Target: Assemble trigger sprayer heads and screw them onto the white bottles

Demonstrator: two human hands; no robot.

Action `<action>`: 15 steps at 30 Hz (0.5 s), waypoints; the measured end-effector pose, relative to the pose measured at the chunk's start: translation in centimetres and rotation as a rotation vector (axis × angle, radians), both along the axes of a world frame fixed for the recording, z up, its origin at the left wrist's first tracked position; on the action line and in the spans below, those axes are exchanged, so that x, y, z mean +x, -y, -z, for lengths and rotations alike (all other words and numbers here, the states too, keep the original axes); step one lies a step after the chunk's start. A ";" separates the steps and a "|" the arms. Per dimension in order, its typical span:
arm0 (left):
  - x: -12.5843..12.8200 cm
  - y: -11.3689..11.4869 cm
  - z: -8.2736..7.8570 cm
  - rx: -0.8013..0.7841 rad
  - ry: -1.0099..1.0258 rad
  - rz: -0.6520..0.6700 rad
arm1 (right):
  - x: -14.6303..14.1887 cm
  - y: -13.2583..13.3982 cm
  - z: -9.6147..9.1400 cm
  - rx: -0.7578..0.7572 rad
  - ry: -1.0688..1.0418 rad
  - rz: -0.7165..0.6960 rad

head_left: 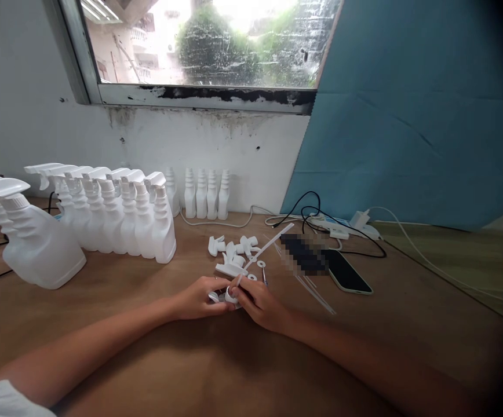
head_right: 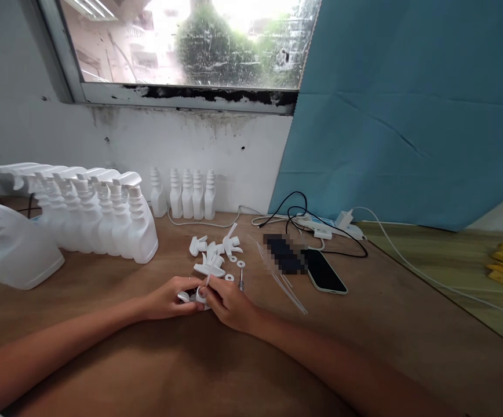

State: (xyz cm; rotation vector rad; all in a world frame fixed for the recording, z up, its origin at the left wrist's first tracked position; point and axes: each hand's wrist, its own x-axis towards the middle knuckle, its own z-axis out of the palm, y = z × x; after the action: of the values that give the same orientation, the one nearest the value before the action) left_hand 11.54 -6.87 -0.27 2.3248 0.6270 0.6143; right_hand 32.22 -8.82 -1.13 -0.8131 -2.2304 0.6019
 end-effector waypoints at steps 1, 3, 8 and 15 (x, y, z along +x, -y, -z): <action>0.0 0.0 0.0 0.003 0.000 -0.001 | 0.0 0.0 0.0 -0.001 0.001 0.000; 0.0 0.0 0.0 0.007 0.002 -0.003 | 0.1 -0.1 0.1 -0.005 0.005 0.001; 0.0 0.1 -0.1 0.003 0.014 0.001 | 0.1 -0.1 0.2 -0.011 0.022 0.018; 0.0 0.1 -0.1 0.006 0.010 -0.003 | 0.1 0.0 0.0 -0.004 0.014 0.010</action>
State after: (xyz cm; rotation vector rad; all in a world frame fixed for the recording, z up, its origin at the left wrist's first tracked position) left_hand 11.55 -7.00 -0.17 2.3250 0.6249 0.6298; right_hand 32.31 -8.84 -1.12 -0.8323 -2.2371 0.5972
